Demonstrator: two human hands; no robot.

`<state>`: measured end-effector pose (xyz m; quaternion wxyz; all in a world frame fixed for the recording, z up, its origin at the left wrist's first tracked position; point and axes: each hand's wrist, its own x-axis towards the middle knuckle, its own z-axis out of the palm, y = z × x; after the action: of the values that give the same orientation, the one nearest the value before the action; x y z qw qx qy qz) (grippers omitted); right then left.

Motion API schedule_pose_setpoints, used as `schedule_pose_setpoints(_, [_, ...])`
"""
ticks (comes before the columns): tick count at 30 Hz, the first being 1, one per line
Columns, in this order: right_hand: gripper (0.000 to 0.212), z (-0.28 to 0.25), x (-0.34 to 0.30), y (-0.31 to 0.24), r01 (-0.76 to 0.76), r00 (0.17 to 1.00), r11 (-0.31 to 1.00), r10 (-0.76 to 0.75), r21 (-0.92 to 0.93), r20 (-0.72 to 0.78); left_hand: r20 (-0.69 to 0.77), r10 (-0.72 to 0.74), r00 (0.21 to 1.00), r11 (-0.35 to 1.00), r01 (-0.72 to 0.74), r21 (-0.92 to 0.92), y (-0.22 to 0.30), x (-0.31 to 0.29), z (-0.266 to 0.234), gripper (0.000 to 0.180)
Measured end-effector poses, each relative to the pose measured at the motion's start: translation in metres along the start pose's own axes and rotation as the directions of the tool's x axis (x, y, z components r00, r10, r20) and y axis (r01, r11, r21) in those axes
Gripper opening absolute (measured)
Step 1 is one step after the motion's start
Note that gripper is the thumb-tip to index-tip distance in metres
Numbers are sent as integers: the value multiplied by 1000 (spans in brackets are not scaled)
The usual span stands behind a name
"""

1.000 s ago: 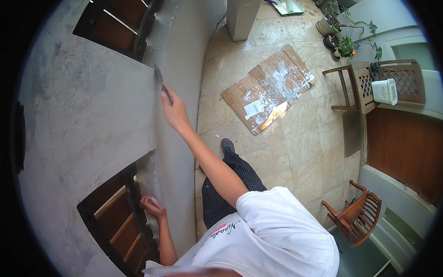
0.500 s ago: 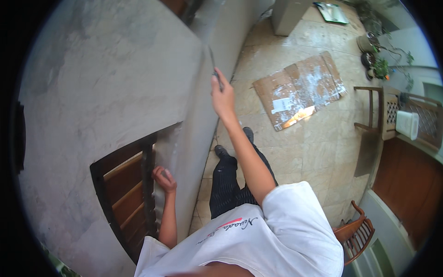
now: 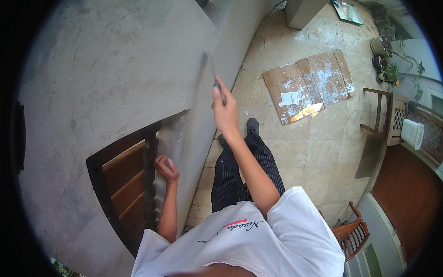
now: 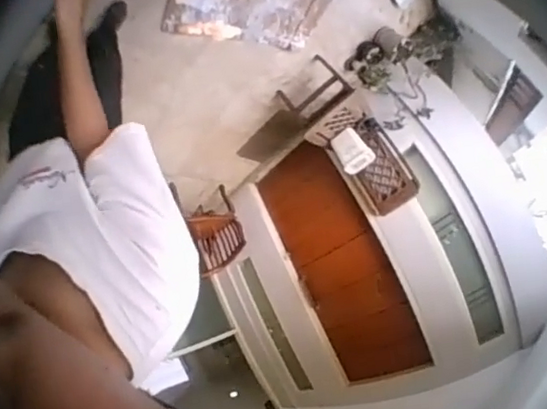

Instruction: Scraping a concrete ledge/wall using a putty knife.

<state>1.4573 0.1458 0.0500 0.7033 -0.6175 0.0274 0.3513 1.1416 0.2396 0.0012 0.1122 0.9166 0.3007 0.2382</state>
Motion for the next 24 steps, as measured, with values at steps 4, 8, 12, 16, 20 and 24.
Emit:
schedule_pose_setpoints(4, [47,12,38,16,191,981,981,-190,21,-45,22,14,1000,1000,-13,-29,6,4,5,16])
schedule_pose_setpoints(8, [47,-6,65,-10,128,985,991,-130,-26,-116,12,11,1000,999,-10,-38,7,5,5,15])
schedule_pose_setpoints(12, [47,-5,16,-3,68,996,997,-65,48,-62,0,-4,1000,1000,4,-7,1,-2,0,15])
schedule_pose_setpoints(16, [47,23,34,0,129,992,991,-129,35,-2,-25,-3,1000,1000,3,-7,3,2,4,15])
schedule_pose_setpoints(20, [47,-17,82,-28,112,988,994,-113,-17,-102,-14,9,1000,1000,-9,-11,12,11,12,16])
schedule_pose_setpoints(24, [46,-11,5,-34,223,973,970,-227,-96,-34,-43,8,999,1000,-6,30,7,6,5,15])
